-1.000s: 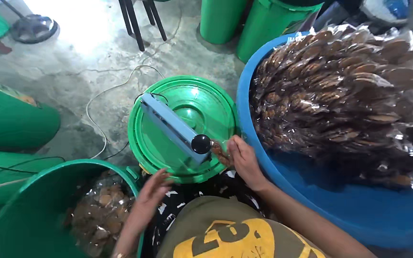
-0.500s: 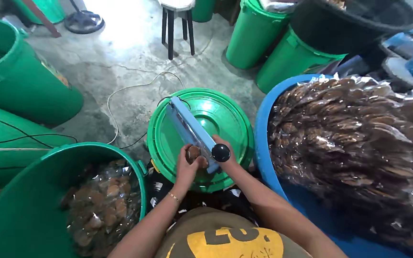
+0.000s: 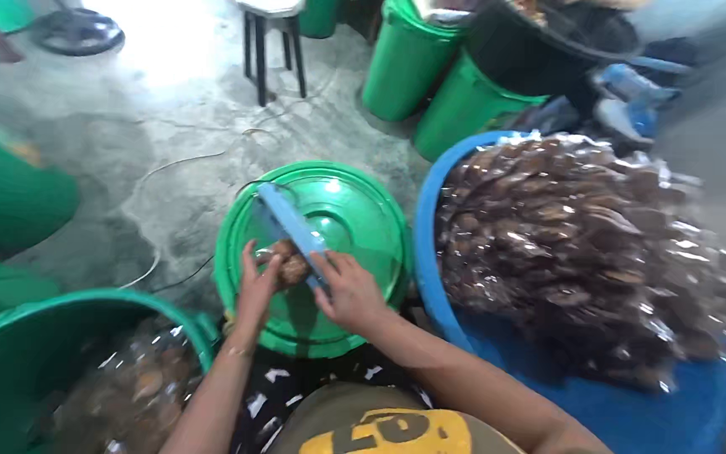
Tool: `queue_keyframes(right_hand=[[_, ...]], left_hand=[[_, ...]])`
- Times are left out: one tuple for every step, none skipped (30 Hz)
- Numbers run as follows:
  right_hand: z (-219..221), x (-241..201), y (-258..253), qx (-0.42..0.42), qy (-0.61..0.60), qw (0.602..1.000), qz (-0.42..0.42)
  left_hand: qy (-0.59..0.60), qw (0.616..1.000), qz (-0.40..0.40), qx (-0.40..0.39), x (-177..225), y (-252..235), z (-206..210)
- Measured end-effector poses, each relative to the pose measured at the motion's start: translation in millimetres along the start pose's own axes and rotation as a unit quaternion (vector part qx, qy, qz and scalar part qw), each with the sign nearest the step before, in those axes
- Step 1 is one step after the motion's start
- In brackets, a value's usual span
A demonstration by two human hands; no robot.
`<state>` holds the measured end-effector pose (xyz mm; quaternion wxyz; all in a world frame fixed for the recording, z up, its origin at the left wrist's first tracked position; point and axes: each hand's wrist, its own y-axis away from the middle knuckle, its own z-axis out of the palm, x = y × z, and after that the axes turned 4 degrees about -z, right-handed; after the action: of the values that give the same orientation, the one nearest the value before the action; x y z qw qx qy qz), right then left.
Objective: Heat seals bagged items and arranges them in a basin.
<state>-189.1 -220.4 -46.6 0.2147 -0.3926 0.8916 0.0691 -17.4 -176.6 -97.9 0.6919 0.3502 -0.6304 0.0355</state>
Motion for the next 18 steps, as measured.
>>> queue_keyframes(right_hand=[[3.0,3.4,2.5,0.029,-0.006,0.999,-0.012],[3.8,5.8,5.1,0.039,-0.015,0.999,-0.015],[4.1,8.2,6.6,0.047,-0.023,0.998,-0.018],[4.3,10.7,7.1,0.058,-0.031,0.998,-0.024],[4.4,12.5,6.9,0.066,-0.039,0.997,-0.029],[3.3,13.2,6.5,0.062,-0.049,0.996,-0.028],[2.3,13.7,6.1,0.059,-0.055,0.996,-0.027],[2.0,14.2,6.0,0.057,-0.062,0.996,-0.026],[1.6,14.6,5.9,0.054,-0.068,0.996,-0.025],[1.2,15.2,5.8,0.057,-0.072,0.995,-0.027],[0.6,15.9,5.8,0.054,-0.077,0.995,-0.026],[0.2,16.4,5.6,0.051,-0.08,0.995,-0.025],[-1.0,16.2,5.4,0.047,-0.085,0.995,-0.024],[-2.1,15.7,5.3,0.048,-0.089,0.995,-0.027],[-2.9,15.1,5.1,0.058,-0.089,0.994,-0.039],[-2.5,15.2,5.2,0.084,-0.082,0.991,-0.065],[-1.8,15.8,6.6,0.117,-0.073,0.985,-0.1],[-2.6,16.1,10.3,0.145,-0.067,0.978,-0.133]], left_hand=[[0.025,1.0,-0.018,0.005,-3.6,-0.8,0.0],[0.041,0.998,-0.038,0.009,-7.8,-2.7,0.0],[0.052,0.997,-0.055,0.012,-11.4,-5.8,0.5],[0.067,0.996,-0.063,0.017,-14.0,-9.1,1.6],[0.088,0.994,-0.066,0.024,-15.2,-11.6,3.2],[0.118,0.99,-0.065,0.029,-14.7,-12.8,5.0],[0.15,0.986,-0.062,0.033,-12.5,-12.5,6.7],[0.18,0.981,-0.06,0.031,-9.0,-11.0,7.5],[0.206,0.977,-0.055,0.017,-5.3,-8.7,6.8],[0.227,0.973,-0.048,0.007,-1.3,-6.9,7.1],[0.234,0.971,-0.043,-0.011,3.0,-5.9,7.9],[0.219,0.974,-0.033,-0.044,6.3,-4.5,8.3],[0.185,0.98,-0.022,-0.07,8.9,-4.2,10.7],[0.129,0.987,-0.012,-0.093,10.7,-4.1,14.2],[0.067,0.993,-0.002,-0.094,10.4,-4.5,18.0],[0.013,0.997,0.014,-0.08,10.8,-3.3,22.1],[-0.033,0.997,0.043,-0.064,10.2,-1.7,23.6],[-0.061,0.994,0.078,-0.045,7.1,-0.2,22.1]])
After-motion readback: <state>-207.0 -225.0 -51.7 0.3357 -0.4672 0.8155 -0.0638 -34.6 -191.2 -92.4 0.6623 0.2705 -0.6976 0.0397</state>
